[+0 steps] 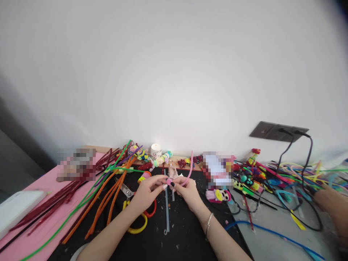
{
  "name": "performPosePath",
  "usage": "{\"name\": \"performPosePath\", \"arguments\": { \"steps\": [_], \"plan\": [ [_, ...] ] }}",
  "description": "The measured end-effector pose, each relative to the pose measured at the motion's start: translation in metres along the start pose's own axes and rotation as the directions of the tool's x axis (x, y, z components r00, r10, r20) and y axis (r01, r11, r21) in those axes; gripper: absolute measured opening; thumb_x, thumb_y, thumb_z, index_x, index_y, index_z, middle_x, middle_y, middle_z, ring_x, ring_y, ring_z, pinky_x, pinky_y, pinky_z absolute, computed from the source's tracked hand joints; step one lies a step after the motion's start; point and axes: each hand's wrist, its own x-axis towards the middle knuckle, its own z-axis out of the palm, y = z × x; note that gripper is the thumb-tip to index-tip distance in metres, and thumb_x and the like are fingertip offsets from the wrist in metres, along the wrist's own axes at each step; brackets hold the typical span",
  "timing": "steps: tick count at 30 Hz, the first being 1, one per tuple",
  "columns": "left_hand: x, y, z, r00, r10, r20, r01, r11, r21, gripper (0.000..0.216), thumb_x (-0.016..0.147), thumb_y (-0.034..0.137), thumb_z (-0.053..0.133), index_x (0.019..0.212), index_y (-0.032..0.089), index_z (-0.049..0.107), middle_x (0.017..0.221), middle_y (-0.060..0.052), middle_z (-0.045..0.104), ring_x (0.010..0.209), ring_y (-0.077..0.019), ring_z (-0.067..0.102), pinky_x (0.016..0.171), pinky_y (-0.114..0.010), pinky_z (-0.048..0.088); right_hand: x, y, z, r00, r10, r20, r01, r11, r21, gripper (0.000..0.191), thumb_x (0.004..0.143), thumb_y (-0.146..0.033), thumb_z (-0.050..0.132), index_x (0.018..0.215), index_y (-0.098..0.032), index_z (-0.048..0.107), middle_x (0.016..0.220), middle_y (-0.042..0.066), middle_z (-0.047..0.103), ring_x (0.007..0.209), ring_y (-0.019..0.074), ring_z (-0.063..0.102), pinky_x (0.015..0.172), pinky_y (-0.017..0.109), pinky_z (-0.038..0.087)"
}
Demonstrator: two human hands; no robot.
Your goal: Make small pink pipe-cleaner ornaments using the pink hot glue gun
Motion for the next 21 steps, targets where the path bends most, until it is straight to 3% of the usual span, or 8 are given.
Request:
{"name": "performPosePath", "arguments": {
  "steps": [8, 15, 21],
  "plan": [
    [-0.0002, -0.0006, -0.0006, 1.000, -0.003, -0.021, 0.002, 1.000, -0.009, 0.023, 0.082, 0.033, 0.074, 0.099, 0.021, 0.082, 0.097, -0.011, 0.086, 0.087, -0.0281, 0.080, 0.082, -0.040, 0.066, -0.0008, -0.0010, 0.0009, 0.999, 0.005, 0.048, -0.004, 1.000, -0.028, 0.025, 0.075, -0.043, 0.085, 0.071, -0.020, 0.080, 0.057, 0.001, 0.067, 0.046, 0.0108, 0.046, 0.047, 0.023, 0.032],
    [0.0001, 0.0007, 0.0006, 0.997, -0.071, 0.011, 0.071, 0.992, -0.108, 0.027, 0.081, 0.039, 0.077, 0.099, 0.020, 0.080, 0.093, -0.010, 0.085, 0.085, -0.0267, 0.080, 0.081, -0.039, 0.066, -0.0006, 0.0017, 0.0030, 0.999, 0.025, -0.036, -0.023, 0.998, 0.055, 0.025, 0.071, -0.043, 0.086, 0.075, -0.020, 0.075, 0.056, -0.001, 0.067, 0.041, 0.0092, 0.040, 0.044, 0.023, 0.028],
    [-0.0005, 0.0060, 0.0019, 0.998, -0.041, 0.039, 0.045, 0.993, -0.109, 0.019, 0.082, 0.038, 0.077, 0.089, 0.021, 0.076, 0.090, -0.008, 0.083, 0.088, -0.0263, 0.079, 0.081, -0.036, 0.064, -0.0027, -0.0001, 0.0055, 0.998, 0.019, -0.058, -0.013, 0.994, 0.105, 0.036, 0.071, -0.052, 0.088, 0.071, -0.021, 0.069, 0.055, -0.001, 0.065, 0.040, 0.0084, 0.038, 0.041, 0.022, 0.024]
  ]
}}
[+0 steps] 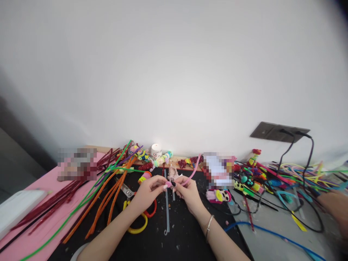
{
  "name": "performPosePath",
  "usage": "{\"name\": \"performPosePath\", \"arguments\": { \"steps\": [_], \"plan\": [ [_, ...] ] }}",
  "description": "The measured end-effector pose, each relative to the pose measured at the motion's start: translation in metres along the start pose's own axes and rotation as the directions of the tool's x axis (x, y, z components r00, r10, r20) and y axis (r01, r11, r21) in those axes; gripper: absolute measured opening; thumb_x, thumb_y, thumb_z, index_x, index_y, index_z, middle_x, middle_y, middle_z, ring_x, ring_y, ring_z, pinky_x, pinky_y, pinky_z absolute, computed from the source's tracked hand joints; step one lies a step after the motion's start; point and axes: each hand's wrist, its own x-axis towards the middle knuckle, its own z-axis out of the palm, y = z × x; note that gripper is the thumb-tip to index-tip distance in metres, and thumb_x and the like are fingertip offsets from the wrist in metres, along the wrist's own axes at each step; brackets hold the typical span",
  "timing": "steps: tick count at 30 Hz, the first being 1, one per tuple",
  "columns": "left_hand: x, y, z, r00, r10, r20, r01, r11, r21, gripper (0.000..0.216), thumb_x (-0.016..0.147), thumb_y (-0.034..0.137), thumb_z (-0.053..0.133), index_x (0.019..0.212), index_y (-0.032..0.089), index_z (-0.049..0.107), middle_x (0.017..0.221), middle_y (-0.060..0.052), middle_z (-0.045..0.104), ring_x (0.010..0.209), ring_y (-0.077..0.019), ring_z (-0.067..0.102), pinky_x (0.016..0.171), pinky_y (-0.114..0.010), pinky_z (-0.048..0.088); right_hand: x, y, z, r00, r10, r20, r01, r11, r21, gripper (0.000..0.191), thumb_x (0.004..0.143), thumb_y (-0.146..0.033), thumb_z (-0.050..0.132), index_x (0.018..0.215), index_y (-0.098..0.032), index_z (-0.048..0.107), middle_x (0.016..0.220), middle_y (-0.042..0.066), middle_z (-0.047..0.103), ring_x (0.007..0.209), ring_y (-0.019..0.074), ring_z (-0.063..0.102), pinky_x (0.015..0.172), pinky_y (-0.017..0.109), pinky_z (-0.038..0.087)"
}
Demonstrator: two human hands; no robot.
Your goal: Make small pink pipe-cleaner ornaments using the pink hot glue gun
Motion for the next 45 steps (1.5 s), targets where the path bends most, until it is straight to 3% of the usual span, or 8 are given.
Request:
{"name": "performPosePath", "arguments": {
  "steps": [9, 13, 24, 33, 40, 45],
  "plan": [
    [-0.0006, -0.0050, 0.0019, 0.999, 0.009, 0.048, -0.009, 1.000, -0.004, 0.019, 0.084, 0.031, 0.075, 0.098, 0.020, 0.071, 0.086, -0.006, 0.079, 0.082, -0.0231, 0.076, 0.076, -0.034, 0.062, -0.0016, 0.0006, 0.0012, 0.999, 0.047, 0.004, -0.047, 0.999, -0.002, 0.039, 0.070, -0.049, 0.090, 0.071, -0.021, 0.064, 0.053, -0.003, 0.063, 0.040, 0.0073, 0.038, 0.041, 0.020, 0.025],
    [-0.0017, -0.0037, 0.0040, 0.997, -0.002, 0.083, 0.004, 1.000, -0.027, 0.017, 0.086, 0.034, 0.075, 0.093, 0.019, 0.071, 0.083, -0.005, 0.079, 0.077, -0.0210, 0.075, 0.076, -0.033, 0.061, -0.0025, 0.0005, 0.0028, 0.999, 0.035, -0.013, -0.034, 0.999, 0.019, 0.039, 0.070, -0.048, 0.090, 0.072, -0.022, 0.060, 0.054, -0.004, 0.062, 0.039, 0.0076, 0.039, 0.040, 0.020, 0.025],
    [-0.0006, 0.0017, 0.0055, 0.992, -0.108, 0.065, 0.120, 0.967, -0.226, 0.035, 0.074, 0.044, 0.090, 0.089, 0.019, 0.071, 0.084, -0.007, 0.082, 0.079, -0.0214, 0.076, 0.077, -0.034, 0.063, -0.0029, 0.0000, 0.0038, 0.999, 0.014, 0.036, -0.020, 0.988, 0.156, 0.039, 0.075, -0.052, 0.087, 0.077, -0.022, 0.063, 0.061, -0.001, 0.066, 0.041, 0.0084, 0.041, 0.039, 0.022, 0.028],
    [-0.0014, 0.0034, 0.0051, 0.981, -0.162, 0.106, 0.184, 0.948, -0.260, 0.041, 0.066, 0.047, 0.096, 0.076, 0.018, 0.068, 0.077, -0.004, 0.080, 0.071, -0.0178, 0.073, 0.074, -0.033, 0.062, -0.0035, -0.0024, 0.0039, 0.996, 0.054, 0.069, -0.068, 0.974, 0.217, 0.047, 0.073, -0.058, 0.088, 0.072, -0.024, 0.055, 0.056, -0.003, 0.059, 0.040, 0.0093, 0.039, 0.038, 0.023, 0.033],
    [-0.0047, 0.0033, 0.0062, 0.961, -0.168, 0.220, 0.216, 0.951, -0.220, 0.038, 0.069, 0.043, 0.095, 0.072, 0.017, 0.068, 0.070, -0.001, 0.075, 0.066, -0.0159, 0.071, 0.073, -0.031, 0.059, -0.0061, -0.0036, 0.0046, 0.987, 0.097, 0.130, -0.127, 0.961, 0.246, 0.052, 0.071, -0.062, 0.090, 0.070, -0.023, 0.055, 0.050, -0.006, 0.052, 0.038, 0.0072, 0.034, 0.036, 0.021, 0.029],
    [-0.0032, 0.0019, 0.0054, 0.964, -0.166, 0.209, 0.213, 0.951, -0.226, 0.039, 0.068, 0.044, 0.096, 0.073, 0.017, 0.069, 0.069, -0.001, 0.075, 0.065, -0.0163, 0.071, 0.072, -0.031, 0.060, -0.0037, 0.0002, 0.0032, 0.994, 0.055, 0.092, -0.072, 0.977, 0.198, 0.049, 0.077, -0.065, 0.083, 0.072, -0.024, 0.056, 0.050, -0.006, 0.054, 0.037, 0.0080, 0.034, 0.036, 0.021, 0.027]
  ]
}}
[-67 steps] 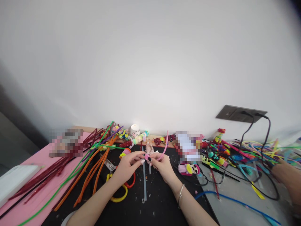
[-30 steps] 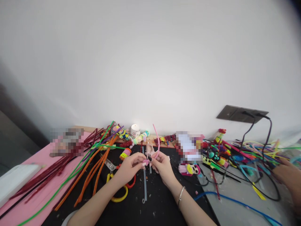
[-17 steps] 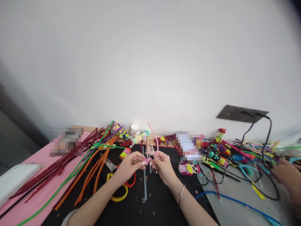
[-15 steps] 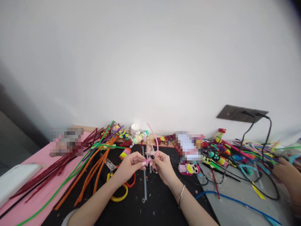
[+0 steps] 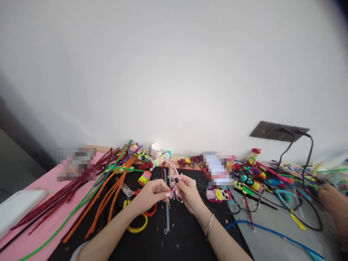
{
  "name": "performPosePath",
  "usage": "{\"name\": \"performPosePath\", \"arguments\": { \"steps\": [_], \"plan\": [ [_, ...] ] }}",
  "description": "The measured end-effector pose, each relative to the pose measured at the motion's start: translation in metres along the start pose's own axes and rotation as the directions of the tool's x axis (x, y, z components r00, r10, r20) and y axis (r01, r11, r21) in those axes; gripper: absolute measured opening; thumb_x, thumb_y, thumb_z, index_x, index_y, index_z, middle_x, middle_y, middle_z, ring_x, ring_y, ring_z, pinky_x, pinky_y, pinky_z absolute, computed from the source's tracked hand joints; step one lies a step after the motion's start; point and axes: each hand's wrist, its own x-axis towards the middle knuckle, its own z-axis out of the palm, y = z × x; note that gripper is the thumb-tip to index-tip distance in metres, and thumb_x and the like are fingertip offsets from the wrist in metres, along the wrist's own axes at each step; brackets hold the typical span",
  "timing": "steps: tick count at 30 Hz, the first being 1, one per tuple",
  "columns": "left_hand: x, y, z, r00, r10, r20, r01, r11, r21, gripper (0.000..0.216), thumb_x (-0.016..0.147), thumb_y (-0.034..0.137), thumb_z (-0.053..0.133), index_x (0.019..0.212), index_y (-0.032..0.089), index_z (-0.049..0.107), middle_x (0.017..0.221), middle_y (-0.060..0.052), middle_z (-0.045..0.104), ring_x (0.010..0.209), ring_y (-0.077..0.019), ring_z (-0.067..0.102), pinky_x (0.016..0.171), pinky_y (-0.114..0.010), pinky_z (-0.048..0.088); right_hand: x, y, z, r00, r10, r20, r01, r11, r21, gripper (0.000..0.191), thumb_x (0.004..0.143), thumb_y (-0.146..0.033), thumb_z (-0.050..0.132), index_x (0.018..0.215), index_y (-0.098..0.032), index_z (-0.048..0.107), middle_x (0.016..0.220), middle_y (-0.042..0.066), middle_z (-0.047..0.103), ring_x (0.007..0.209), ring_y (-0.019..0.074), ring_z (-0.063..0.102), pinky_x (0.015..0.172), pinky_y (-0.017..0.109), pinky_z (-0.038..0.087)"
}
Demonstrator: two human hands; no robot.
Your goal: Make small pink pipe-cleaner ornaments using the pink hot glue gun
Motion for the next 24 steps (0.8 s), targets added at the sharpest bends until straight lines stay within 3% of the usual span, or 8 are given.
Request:
{"name": "performPosePath", "arguments": {
  "steps": [4, 7, 9, 12, 16, 18, 20, 24],
  "plan": [
    [0.003, 0.002, -0.004, 0.986, 0.046, -0.163, -0.052, 0.998, -0.032, 0.039, 0.064, 0.045, 0.097, 0.076, 0.017, 0.072, 0.070, -0.001, 0.076, 0.065, -0.0161, 0.071, 0.070, -0.030, 0.061, -0.001, -0.001, -0.008, 0.982, -0.170, -0.087, 0.136, 0.942, -0.307, 0.030, 0.092, -0.053, 0.063, 0.086, -0.023, 0.062, 0.056, -0.004, 0.057, 0.041, 0.0124, 0.042, 0.041, 0.025, 0.032],
    [0.004, 0.004, -0.006, 0.952, 0.102, -0.290, -0.118, 0.992, -0.038, 0.037, 0.063, 0.043, 0.097, 0.077, 0.017, 0.075, 0.072, -0.001, 0.077, 0.067, -0.0166, 0.072, 0.072, -0.031, 0.063, -0.004, -0.002, -0.014, 0.893, -0.444, -0.079, 0.277, 0.678, -0.681, 0.017, 0.090, -0.030, 0.057, 0.099, -0.021, 0.068, 0.071, 0.002, 0.066, 0.060, 0.0191, 0.059, 0.059, 0.030, 0.047],
    [0.004, 0.005, -0.006, 0.926, 0.122, -0.357, -0.147, 0.988, -0.045, 0.036, 0.062, 0.042, 0.097, 0.078, 0.018, 0.076, 0.074, -0.002, 0.078, 0.070, -0.0176, 0.073, 0.075, -0.032, 0.064, -0.004, -0.003, -0.016, 0.838, -0.545, -0.020, 0.269, 0.445, -0.854, 0.029, 0.083, -0.018, 0.054, 0.108, -0.019, 0.069, 0.095, 0.009, 0.074, 0.087, 0.0253, 0.067, 0.078, 0.037, 0.052],
    [0.005, 0.005, -0.008, 0.889, 0.137, -0.436, -0.181, 0.982, -0.060, 0.036, 0.061, 0.042, 0.097, 0.081, 0.018, 0.077, 0.079, -0.003, 0.079, 0.075, -0.0194, 0.075, 0.078, -0.034, 0.066, -0.003, -0.005, -0.015, 0.875, -0.483, -0.021, 0.082, 0.191, -0.978, 0.050, 0.074, -0.010, 0.056, 0.122, -0.018, 0.068, 0.126, 0.015, 0.070, 0.115, 0.0329, 0.062, 0.094, 0.045, 0.048],
    [0.006, 0.004, -0.011, 0.857, 0.146, -0.495, -0.210, 0.975, -0.075, 0.037, 0.060, 0.040, 0.096, 0.084, 0.018, 0.078, 0.082, -0.004, 0.081, 0.075, -0.0201, 0.075, 0.080, -0.036, 0.066, -0.003, -0.007, -0.014, 0.950, -0.293, -0.106, -0.101, 0.034, -0.994, 0.054, 0.077, -0.013, 0.065, 0.131, -0.019, 0.068, 0.129, 0.017, 0.069, 0.116, 0.0361, 0.061, 0.093, 0.046, 0.046],
    [0.007, 0.003, -0.013, 0.846, 0.149, -0.511, -0.218, 0.973, -0.077, 0.037, 0.061, 0.040, 0.096, 0.085, 0.018, 0.079, 0.083, -0.004, 0.081, 0.076, -0.0200, 0.076, 0.081, -0.035, 0.066, -0.001, -0.007, -0.016, 0.952, -0.280, -0.120, -0.115, 0.033, -0.993, 0.051, 0.079, -0.016, 0.068, 0.129, -0.020, 0.070, 0.122, 0.016, 0.072, 0.114, 0.0354, 0.062, 0.093, 0.044, 0.045],
    [0.007, 0.002, -0.015, 0.836, 0.152, -0.527, -0.224, 0.972, -0.075, 0.038, 0.062, 0.041, 0.096, 0.087, 0.018, 0.079, 0.084, -0.005, 0.082, 0.077, -0.0200, 0.076, 0.082, -0.035, 0.066, 0.002, -0.005, -0.022, 0.938, -0.319, -0.133, -0.101, 0.114, -0.988, 0.046, 0.079, -0.018, 0.070, 0.125, -0.020, 0.073, 0.117, 0.014, 0.075, 0.111, 0.0343, 0.064, 0.092, 0.042, 0.047],
    [0.008, -0.001, -0.018, 0.812, 0.150, -0.564, -0.229, 0.971, -0.072, 0.041, 0.063, 0.044, 0.096, 0.090, 0.018, 0.080, 0.086, -0.006, 0.082, 0.080, -0.0210, 0.076, 0.083, -0.036, 0.065, 0.012, 0.001, -0.035, 0.910, -0.392, -0.134, 0.104, 0.529, -0.842, 0.027, 0.082, -0.026, 0.066, 0.106, -0.019, 0.076, 0.104, 0.012, 0.079, 0.092, 0.0289, 0.071, 0.085, 0.039, 0.054]
  ]
}}
